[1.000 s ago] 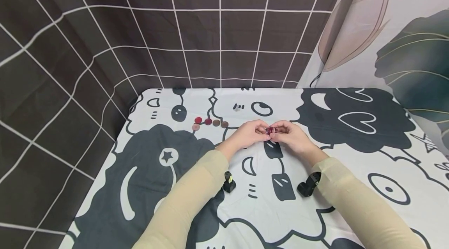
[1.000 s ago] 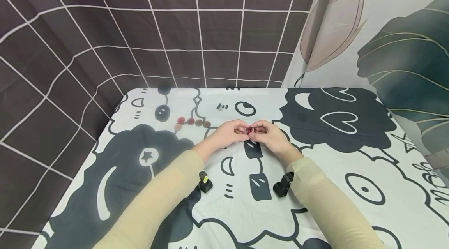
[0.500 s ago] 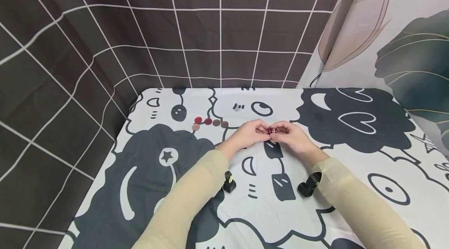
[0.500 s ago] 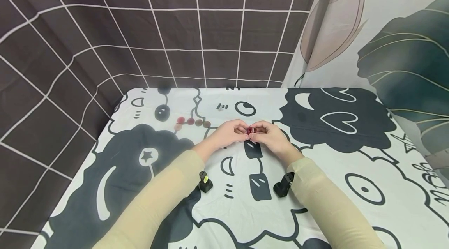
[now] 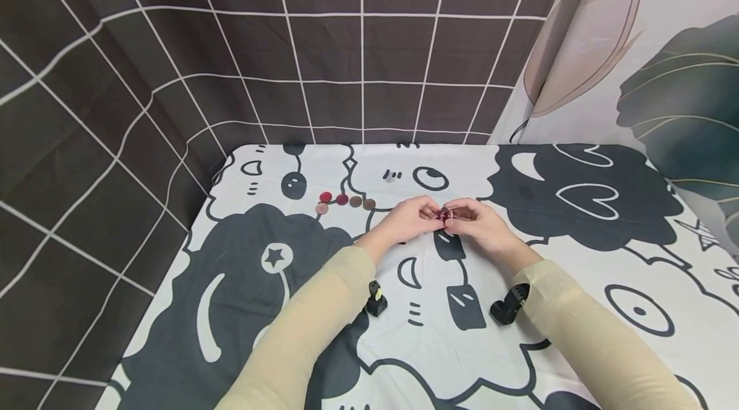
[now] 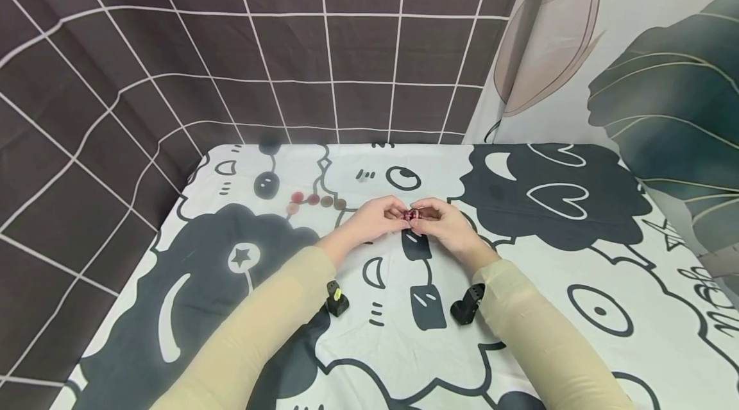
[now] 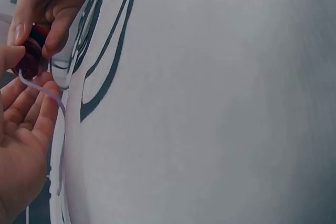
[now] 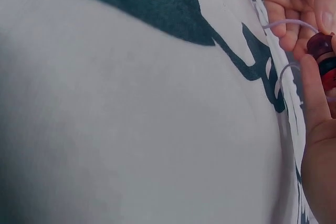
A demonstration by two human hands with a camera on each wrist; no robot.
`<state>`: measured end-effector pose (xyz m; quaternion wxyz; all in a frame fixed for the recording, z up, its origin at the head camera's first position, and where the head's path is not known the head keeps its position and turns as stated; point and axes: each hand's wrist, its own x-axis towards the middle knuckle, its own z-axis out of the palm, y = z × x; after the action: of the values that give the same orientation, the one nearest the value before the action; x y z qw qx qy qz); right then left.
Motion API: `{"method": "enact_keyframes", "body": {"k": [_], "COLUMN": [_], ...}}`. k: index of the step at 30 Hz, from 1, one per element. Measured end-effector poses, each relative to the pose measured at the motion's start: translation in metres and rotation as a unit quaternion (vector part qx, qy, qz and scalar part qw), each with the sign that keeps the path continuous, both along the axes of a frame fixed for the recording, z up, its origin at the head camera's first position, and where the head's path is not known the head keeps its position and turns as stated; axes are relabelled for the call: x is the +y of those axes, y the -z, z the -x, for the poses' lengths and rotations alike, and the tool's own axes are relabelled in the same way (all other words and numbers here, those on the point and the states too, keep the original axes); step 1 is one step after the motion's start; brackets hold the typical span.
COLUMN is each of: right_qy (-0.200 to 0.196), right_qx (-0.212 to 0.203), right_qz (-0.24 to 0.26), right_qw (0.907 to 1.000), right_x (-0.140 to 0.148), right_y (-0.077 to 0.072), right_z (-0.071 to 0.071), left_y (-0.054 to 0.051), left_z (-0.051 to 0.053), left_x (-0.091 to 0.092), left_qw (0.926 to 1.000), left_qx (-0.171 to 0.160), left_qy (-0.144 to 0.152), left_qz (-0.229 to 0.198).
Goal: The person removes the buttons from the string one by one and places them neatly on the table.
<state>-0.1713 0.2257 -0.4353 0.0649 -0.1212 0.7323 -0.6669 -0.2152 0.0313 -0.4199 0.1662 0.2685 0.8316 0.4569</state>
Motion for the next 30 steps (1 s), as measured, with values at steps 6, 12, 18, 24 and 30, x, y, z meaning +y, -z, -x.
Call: {"method": "enact_keyframes", "body": {"k": [6,12,18,24,30], "right_qy": [0.006,0.016,0.017,0.017,0.018], "right_qx": [0.002,-0.006,-0.012,-0.014,-0.016], "right_qz": [0.006,-0.023,-0.027,-0.012,-0.020], "right_qw": [1.0000,0.9996,0.9994,0.9997,0.9995], "right_x": [0.003,0.004,0.005,0.005,0.005], "right_y": [-0.001,-0.005,-0.007,-0.006,-0.007], "right_z": [-0.001,-0.002,-0.003,-0.002,-0.003], "left_y": [0.001,0.002,0.001,0.000,0.001], "left_z": [0.002,0.003,0.002,0.001,0.002], "left_x": [-0.003,-0.006,-0.007,-0.009,-0.011], "left_qw": [1.0000,0.9998,0.9993,0.9990,0.9990], "left_qx": [0.002,0.004,-0.004,-0.005,0.005], "left_qy": [-0.009,-0.019,-0.032,-0.039,-0.035], "left_qz": [-0.002,-0.006,-0.017,-0.023,-0.028]}}
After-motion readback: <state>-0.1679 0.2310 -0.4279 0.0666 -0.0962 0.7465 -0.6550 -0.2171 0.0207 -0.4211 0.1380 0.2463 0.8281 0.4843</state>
